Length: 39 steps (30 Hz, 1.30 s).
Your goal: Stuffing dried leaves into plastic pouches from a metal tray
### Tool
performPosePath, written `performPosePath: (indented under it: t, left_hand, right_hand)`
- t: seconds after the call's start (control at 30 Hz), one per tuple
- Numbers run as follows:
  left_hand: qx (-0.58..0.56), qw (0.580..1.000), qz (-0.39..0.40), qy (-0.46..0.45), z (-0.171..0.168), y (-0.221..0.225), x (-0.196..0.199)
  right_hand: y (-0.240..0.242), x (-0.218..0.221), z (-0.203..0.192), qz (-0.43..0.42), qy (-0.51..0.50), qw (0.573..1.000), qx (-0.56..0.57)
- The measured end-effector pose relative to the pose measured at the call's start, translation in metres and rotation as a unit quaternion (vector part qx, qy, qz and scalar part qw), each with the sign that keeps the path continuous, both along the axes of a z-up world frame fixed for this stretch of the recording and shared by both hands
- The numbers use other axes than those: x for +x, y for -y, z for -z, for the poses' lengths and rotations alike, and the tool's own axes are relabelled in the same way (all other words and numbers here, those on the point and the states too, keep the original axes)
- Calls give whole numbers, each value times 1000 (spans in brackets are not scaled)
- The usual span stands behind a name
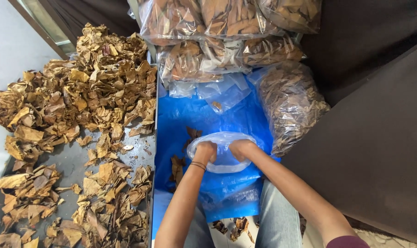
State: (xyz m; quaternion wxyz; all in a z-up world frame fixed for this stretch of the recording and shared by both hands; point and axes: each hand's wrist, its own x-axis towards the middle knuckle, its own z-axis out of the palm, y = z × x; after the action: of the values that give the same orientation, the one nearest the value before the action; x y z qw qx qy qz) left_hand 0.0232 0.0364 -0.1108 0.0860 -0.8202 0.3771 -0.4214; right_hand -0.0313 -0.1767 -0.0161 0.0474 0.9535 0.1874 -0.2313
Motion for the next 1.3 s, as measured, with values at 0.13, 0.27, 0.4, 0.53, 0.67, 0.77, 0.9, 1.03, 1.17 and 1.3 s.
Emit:
performPosePath:
  t: [0.13,0.27,0.4,0.53,0.67,0.77,0.9,1.03,1.17,1.3]
  left_hand:
    - [203,903,-169,-339,-63,21,-41]
    - [206,879,-176,-393,-99,27,-53]
    - [222,777,-143,-571,-212,27,-71]
    - [193,727,-157,-640,-324,31,-91]
    - [79,794,-199,-569,-301,18,-68]
    - [103,803,-237,-537,-246,7,-36]
    - [59,822,-230,-518,-154,-11,12]
    - [55,846,-213,-486,-197,-8,-9]
    - [2,831,-214,-514,-198,-7,-8]
    - [-49,817,-208,-536,-205,-4,-10]
  right_hand:
    - [-11,-36,-81,5,-53,999,2]
    - [-27,-61,-152,38,-76,980,181]
    - [-40,-74,-178,65,-118,958,254]
    - [-25,-48,-118,5,-111,927,358]
    - [-21,-52,-130,14,-105,929,355]
    - [-31,-54,-140,40,-96,937,333]
    - [-44,-44,-119,44,-95,926,362]
    - [-58,-79,-157,85,-132,887,433]
    - [-77,-82,-159,127,-187,857,463]
    - [-83,-67,-110,55,-168,928,329]
